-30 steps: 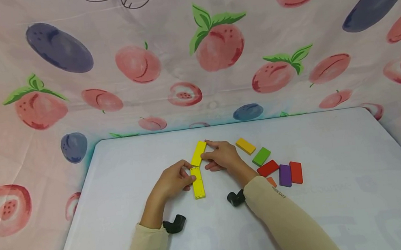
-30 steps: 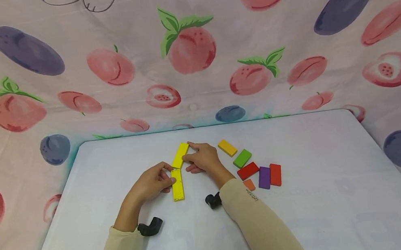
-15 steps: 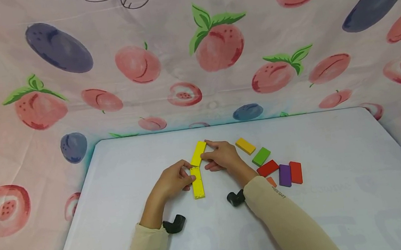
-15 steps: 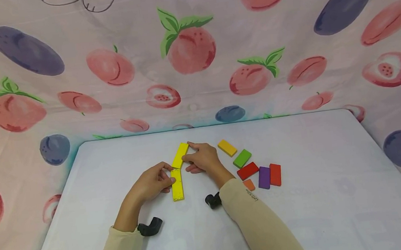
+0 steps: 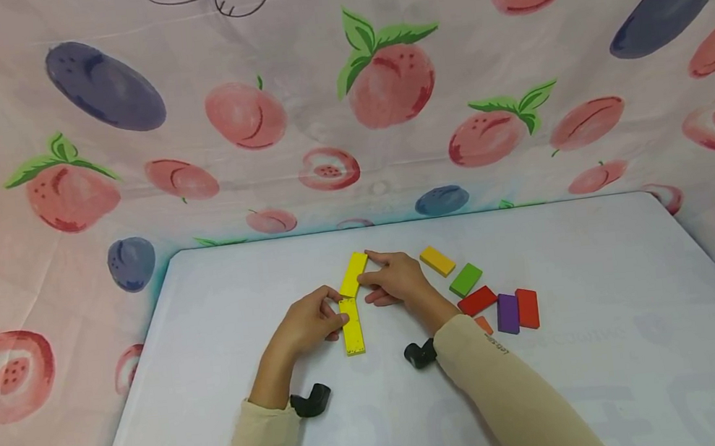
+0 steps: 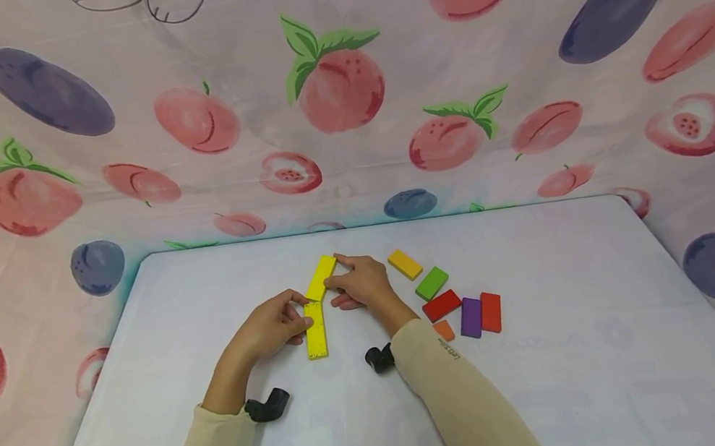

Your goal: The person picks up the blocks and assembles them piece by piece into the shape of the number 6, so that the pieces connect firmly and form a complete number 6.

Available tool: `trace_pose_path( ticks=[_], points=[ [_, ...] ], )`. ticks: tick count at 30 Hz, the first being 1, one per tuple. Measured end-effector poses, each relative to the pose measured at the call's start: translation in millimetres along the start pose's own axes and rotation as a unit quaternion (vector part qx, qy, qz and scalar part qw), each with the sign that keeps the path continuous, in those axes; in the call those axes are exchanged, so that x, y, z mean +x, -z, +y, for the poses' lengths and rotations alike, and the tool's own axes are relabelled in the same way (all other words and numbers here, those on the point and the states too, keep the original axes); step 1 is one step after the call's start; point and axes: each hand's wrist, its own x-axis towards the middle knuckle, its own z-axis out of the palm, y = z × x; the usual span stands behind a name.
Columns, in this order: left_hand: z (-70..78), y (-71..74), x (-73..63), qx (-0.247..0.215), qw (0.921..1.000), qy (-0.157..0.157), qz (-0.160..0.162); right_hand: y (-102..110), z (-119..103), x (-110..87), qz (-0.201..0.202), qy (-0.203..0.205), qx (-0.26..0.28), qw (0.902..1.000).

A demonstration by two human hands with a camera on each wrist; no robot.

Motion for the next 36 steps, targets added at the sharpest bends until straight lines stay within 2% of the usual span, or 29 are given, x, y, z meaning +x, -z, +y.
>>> trace_pose_path(
  ticks=[5, 11, 15, 18, 20, 24, 27, 30, 33, 36],
  points=[
    [-0.4, -0.9, 0.0, -0.002, 1.0000, 0.001, 0.000, 4.4, 1.4, 1.0, -0.023, 0.006, 0.007, 0.9997],
    [-0.2, -1.2, 0.3, -0.018, 0.9997, 0.011, -0.015, 20.0, 4.0, -2.8, -0.075, 0.015, 0.026, 0.9968],
    [0.3, 1.8, -0.5, -0.024, 0.9994, 0.014, -0.021, 31.8, 1.6, -13.7, -0.094, 0.038, -0.012, 0.9948],
    [2.1, 4.9, -3.5, 0.005, 0.9998, -0.002, -0.020, 43.6, -0.7, -24.7, -0.102, 0.071, -0.060, 0.9905],
    [3.8, 6.5, -6.9, 0.043, 0.9988, -0.018, -0.012, 52.6, -1.4, -32.4, -0.108, 0.097, -0.091, 0.9852],
    [7.0, 8.4, -16.5, 0.129, 0.9906, -0.042, 0.018, 70.9, 1.2, -46.7, -0.113, 0.142, -0.144, 0.9729],
    [6.2, 7.1, -25.3, 0.184, 0.9812, -0.050, 0.026, 83.5, 7.8, -56.4, -0.110, 0.173, -0.179, 0.9623],
    [3.0, 4.7, -33.7, 0.228, 0.9719, -0.059, 0.015, 95.7, 17.7, -64.4, -0.096, 0.208, -0.227, 0.9465],
    [0.9, 3.2, -38.3, 0.246, 0.9673, -0.061, 0.001, 107.2, 26.7, -73.9, -0.082, 0.255, -0.293, 0.9178],
    [-0.4, 3.0, -38.7, 0.249, 0.9672, -0.051, -0.011, 118.3, 36.6, -82.8, -0.082, 0.311, -0.345, 0.8817]
  ],
)
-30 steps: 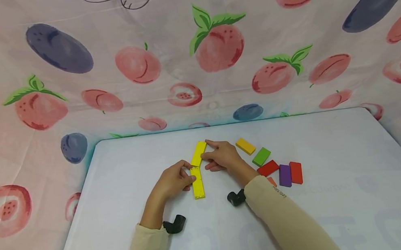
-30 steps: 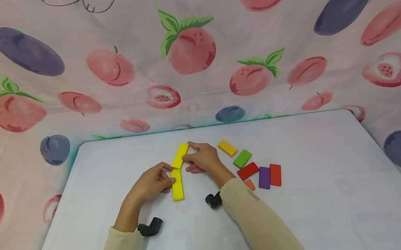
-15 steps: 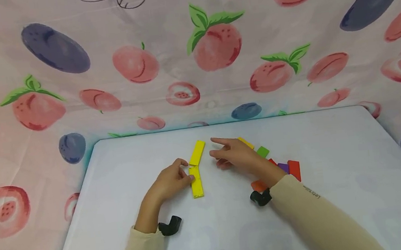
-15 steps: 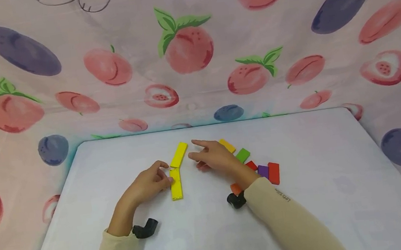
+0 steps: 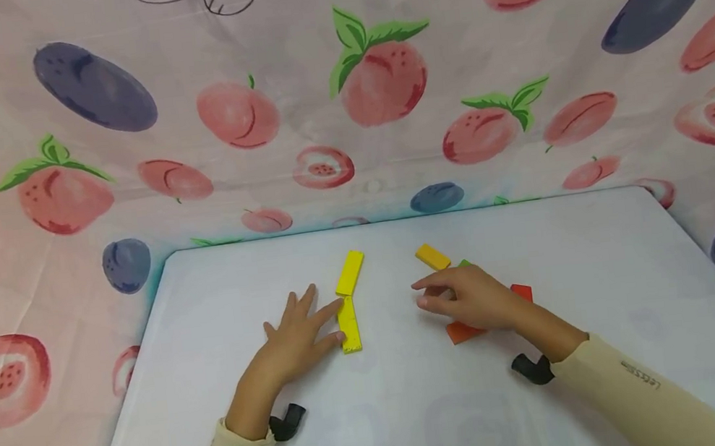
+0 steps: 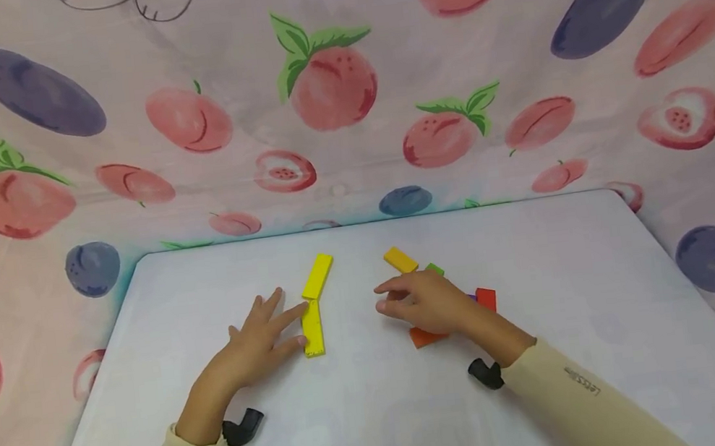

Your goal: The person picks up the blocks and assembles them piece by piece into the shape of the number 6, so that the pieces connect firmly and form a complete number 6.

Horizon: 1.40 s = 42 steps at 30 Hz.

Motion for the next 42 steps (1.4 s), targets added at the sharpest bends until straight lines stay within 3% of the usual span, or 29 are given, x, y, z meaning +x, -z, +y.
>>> trace_pose_path(
  ticks=[6, 10, 14, 29, 42],
  points=[
    [-3.7, 1.8, 3.8, 0.012, 0.9997, 0.015, -0.016, 0.5, 17.9, -30.2, 0.004, 0.078, -0.116, 0.9902],
    [-6.3, 4.5, 4.9, 0.017, 0.9994, 0.018, -0.026, -0.2, 25.1, -42.4, 0.025, 0.097, -0.187, 0.9772],
    [-7.6, 6.2, 5.8, 0.020, 0.9989, 0.017, -0.039, -0.2, 27.8, -47.4, 0.038, 0.098, -0.215, 0.9710],
    [-5.9, 4.5, 7.5, 0.027, 0.9982, 0.019, -0.049, -1.8, 34.4, -51.7, 0.015, 0.054, -0.213, 0.9755],
    [-5.7, 3.0, 8.7, 0.033, 0.9983, 0.017, -0.045, 0.7, 31.9, -44.5, -0.033, -0.005, -0.145, 0.9889]
  ],
)
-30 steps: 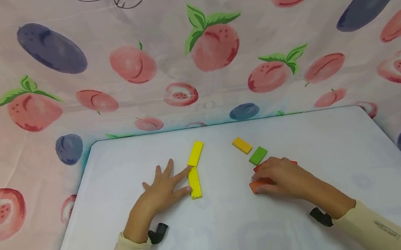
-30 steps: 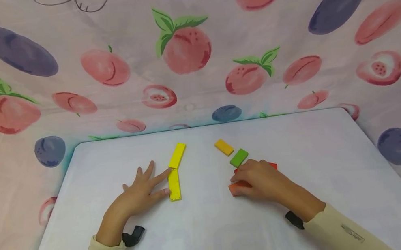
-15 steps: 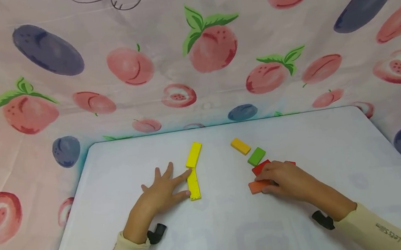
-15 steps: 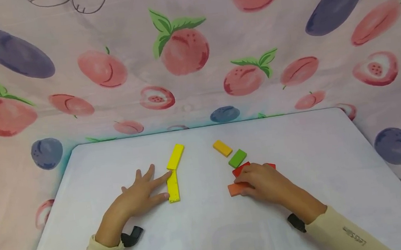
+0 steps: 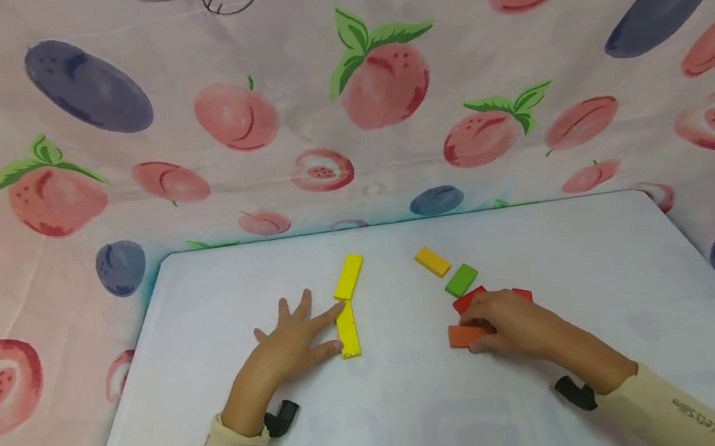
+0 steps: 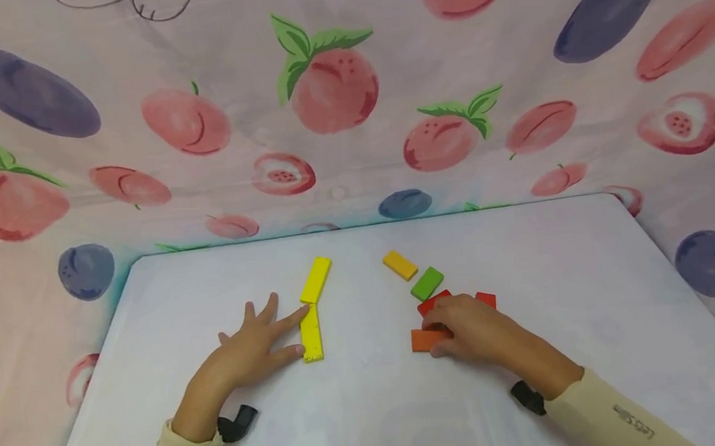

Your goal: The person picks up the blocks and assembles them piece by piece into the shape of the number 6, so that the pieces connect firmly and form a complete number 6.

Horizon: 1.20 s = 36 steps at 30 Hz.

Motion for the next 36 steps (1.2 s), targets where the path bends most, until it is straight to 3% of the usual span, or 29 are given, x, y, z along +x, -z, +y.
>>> trace_pose_path(
  ticks=[5, 17, 24, 31, 36],
  points=[
    [0.7, 1.1, -1.6, -0.001, 1.0000, -0.002, 0.002, 1.9, 1.4, 0.7, -0.018, -0.018, 0.038, 0.9990],
    [1.1, 2.4, -4.0, -0.002, 1.0000, -0.004, 0.001, -6.0, 0.1, 4.8, 0.030, 0.063, 0.117, 0.9907],
    [0.6, 0.7, -1.8, -0.002, 1.0000, -0.002, 0.002, -9.2, -7.6, 7.7, 0.018, 0.022, 0.177, 0.9838],
    [1.5, -0.2, -2.0, -0.004, 1.0000, -0.003, 0.001, -14.4, -16.7, 17.8, 0.000, 0.035, 0.214, 0.9761],
    [1.1, -0.2, -1.9, 0.003, 1.0000, -0.003, 0.005, -23.0, -27.1, 29.4, -0.006, 0.022, 0.227, 0.9736]
  ],
)
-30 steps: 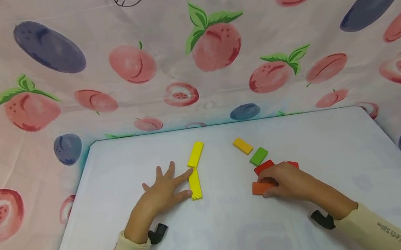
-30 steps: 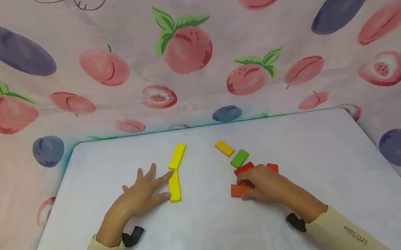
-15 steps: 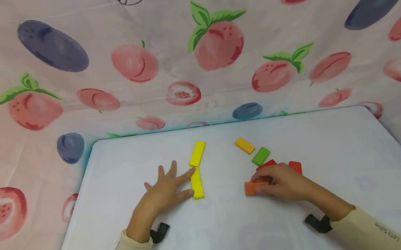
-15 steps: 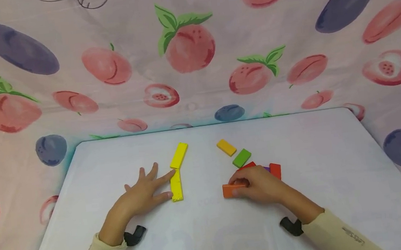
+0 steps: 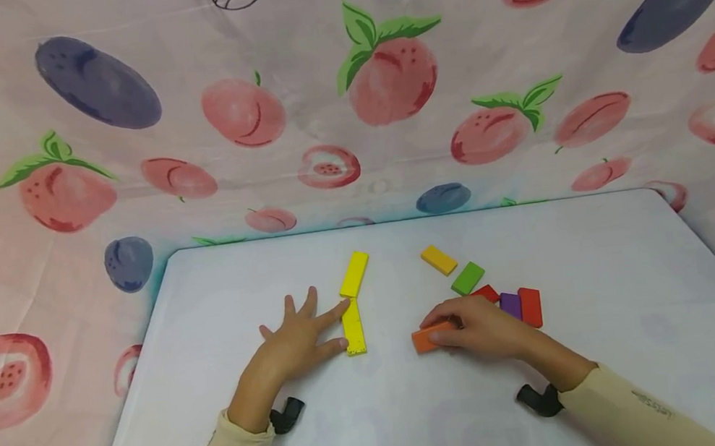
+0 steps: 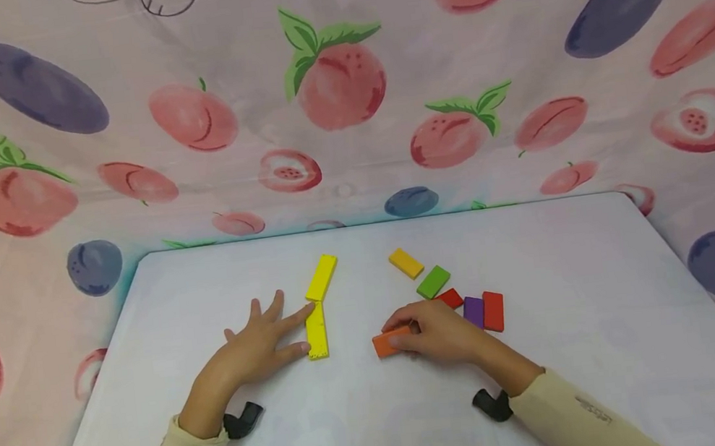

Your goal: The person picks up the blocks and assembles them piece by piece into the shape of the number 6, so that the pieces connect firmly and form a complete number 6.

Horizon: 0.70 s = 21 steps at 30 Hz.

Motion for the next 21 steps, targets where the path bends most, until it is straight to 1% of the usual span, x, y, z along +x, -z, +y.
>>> trace_pose_path(
  ticks=[3, 7, 10, 13, 18, 21],
  points=[
    [-0.2, -0.1, 0.4, 0.002, 1.0000, 0.001, 0.000, -7.4, -2.3, 7.7, 0.004, -0.009, 0.011, 0.9999],
    [-0.5, -0.4, 0.9, -0.002, 1.0000, 0.002, -0.003, -15.8, -4.6, 15.9, 0.018, -0.034, 0.024, 0.9990],
    [-0.8, -0.8, 1.3, -0.004, 1.0000, 0.002, -0.004, -20.0, -7.1, 19.8, 0.026, -0.053, 0.036, 0.9976],
    [-1.3, -1.3, 2.2, -0.004, 1.0000, 0.001, -0.003, -22.0, -9.8, 22.8, 0.031, -0.062, 0.036, 0.9970],
    [-1.7, -2.1, 3.4, 0.002, 1.0000, 0.005, -0.002, -23.5, -14.6, 26.1, 0.026, -0.068, 0.027, 0.9970],
    [-1.9, -2.9, 3.2, 0.005, 0.9999, 0.008, -0.005, -24.1, -17.7, 27.1, 0.014, -0.074, 0.036, 0.9965]
  ],
)
